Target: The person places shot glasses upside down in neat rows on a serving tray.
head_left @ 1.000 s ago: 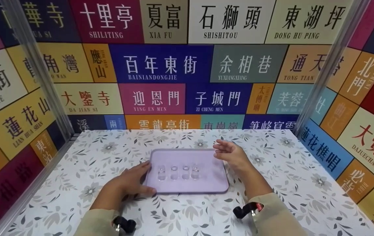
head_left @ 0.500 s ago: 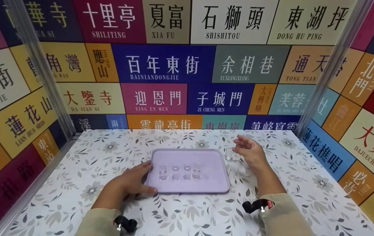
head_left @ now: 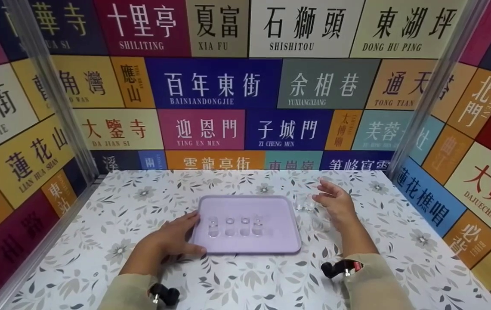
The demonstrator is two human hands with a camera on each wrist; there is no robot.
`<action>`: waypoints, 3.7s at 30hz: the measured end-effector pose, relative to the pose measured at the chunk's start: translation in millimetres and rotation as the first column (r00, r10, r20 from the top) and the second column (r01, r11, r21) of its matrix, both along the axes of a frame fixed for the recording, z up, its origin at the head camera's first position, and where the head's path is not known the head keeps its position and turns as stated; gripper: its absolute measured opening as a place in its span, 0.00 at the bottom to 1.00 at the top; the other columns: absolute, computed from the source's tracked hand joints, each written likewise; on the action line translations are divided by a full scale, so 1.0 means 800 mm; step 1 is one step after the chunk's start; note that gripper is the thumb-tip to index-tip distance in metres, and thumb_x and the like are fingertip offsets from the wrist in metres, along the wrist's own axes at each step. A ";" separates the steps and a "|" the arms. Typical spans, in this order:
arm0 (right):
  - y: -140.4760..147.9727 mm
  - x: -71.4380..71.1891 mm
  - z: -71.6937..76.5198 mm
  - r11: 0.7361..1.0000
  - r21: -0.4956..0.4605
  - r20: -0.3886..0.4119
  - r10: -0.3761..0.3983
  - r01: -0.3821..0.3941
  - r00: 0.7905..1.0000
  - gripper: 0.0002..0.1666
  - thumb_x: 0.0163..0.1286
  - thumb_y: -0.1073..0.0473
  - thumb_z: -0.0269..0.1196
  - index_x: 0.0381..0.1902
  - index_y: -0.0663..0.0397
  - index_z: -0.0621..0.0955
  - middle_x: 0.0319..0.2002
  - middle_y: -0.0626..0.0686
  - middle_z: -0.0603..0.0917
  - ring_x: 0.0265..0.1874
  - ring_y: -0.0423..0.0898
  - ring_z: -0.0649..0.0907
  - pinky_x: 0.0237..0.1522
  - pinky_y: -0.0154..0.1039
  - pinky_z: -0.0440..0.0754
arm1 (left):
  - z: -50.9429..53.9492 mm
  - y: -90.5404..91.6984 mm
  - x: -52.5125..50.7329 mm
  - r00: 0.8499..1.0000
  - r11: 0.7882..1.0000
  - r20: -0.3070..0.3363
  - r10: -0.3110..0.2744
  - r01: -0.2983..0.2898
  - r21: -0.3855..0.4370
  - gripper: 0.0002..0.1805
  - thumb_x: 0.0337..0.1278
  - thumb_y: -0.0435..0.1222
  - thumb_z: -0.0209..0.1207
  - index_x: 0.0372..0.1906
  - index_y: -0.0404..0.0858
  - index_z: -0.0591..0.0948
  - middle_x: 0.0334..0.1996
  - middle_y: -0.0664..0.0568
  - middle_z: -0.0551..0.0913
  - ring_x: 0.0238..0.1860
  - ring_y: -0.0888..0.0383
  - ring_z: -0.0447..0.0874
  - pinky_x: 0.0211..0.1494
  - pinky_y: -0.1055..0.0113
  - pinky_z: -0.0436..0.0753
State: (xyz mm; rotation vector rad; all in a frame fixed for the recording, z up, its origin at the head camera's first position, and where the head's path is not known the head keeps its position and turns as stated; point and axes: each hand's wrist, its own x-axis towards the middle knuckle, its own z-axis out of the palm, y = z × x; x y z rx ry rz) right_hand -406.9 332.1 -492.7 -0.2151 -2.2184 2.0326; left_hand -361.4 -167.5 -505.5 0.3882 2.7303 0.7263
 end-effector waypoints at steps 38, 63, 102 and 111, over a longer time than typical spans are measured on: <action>0.005 -0.011 -0.040 0.902 0.428 0.107 0.007 -0.052 0.994 0.33 0.70 0.51 0.73 0.69 0.58 0.81 0.67 0.66 0.82 0.69 0.62 0.79 0.77 0.56 0.76 | -0.003 -0.001 -0.001 1.000 1.000 0.011 0.002 -0.002 -0.002 0.68 0.41 0.71 0.76 0.87 0.58 0.56 0.89 0.65 0.47 0.89 0.37 0.41 0.88 0.28 0.40; -0.024 0.018 0.016 0.971 0.241 0.117 -0.015 -0.014 0.993 0.35 0.69 0.45 0.75 0.70 0.47 0.81 0.68 0.56 0.81 0.66 0.51 0.82 0.70 0.46 0.83 | -0.004 -0.001 -0.003 1.000 1.000 0.008 0.007 -0.007 -0.019 0.67 0.40 0.71 0.76 0.87 0.60 0.57 0.89 0.65 0.48 0.89 0.36 0.42 0.87 0.27 0.41; -0.094 0.042 0.021 0.974 0.008 -0.116 0.226 -0.227 0.967 0.29 0.70 0.57 0.75 0.66 0.61 0.83 0.46 0.46 0.83 0.45 0.41 0.86 0.49 0.34 0.90 | -0.004 -0.002 -0.002 1.000 1.000 0.002 0.004 -0.004 0.004 0.68 0.39 0.71 0.77 0.87 0.57 0.57 0.89 0.64 0.48 0.89 0.37 0.42 0.88 0.29 0.39; -0.099 0.041 0.015 0.980 -0.016 -0.138 0.196 -0.200 0.971 0.25 0.69 0.58 0.76 0.61 0.61 0.85 0.45 0.47 0.85 0.45 0.42 0.83 0.44 0.31 0.87 | -0.004 -0.002 -0.002 1.000 1.000 -0.003 -0.004 0.004 -0.001 0.67 0.41 0.70 0.77 0.87 0.57 0.57 0.89 0.65 0.48 0.90 0.39 0.43 0.89 0.30 0.38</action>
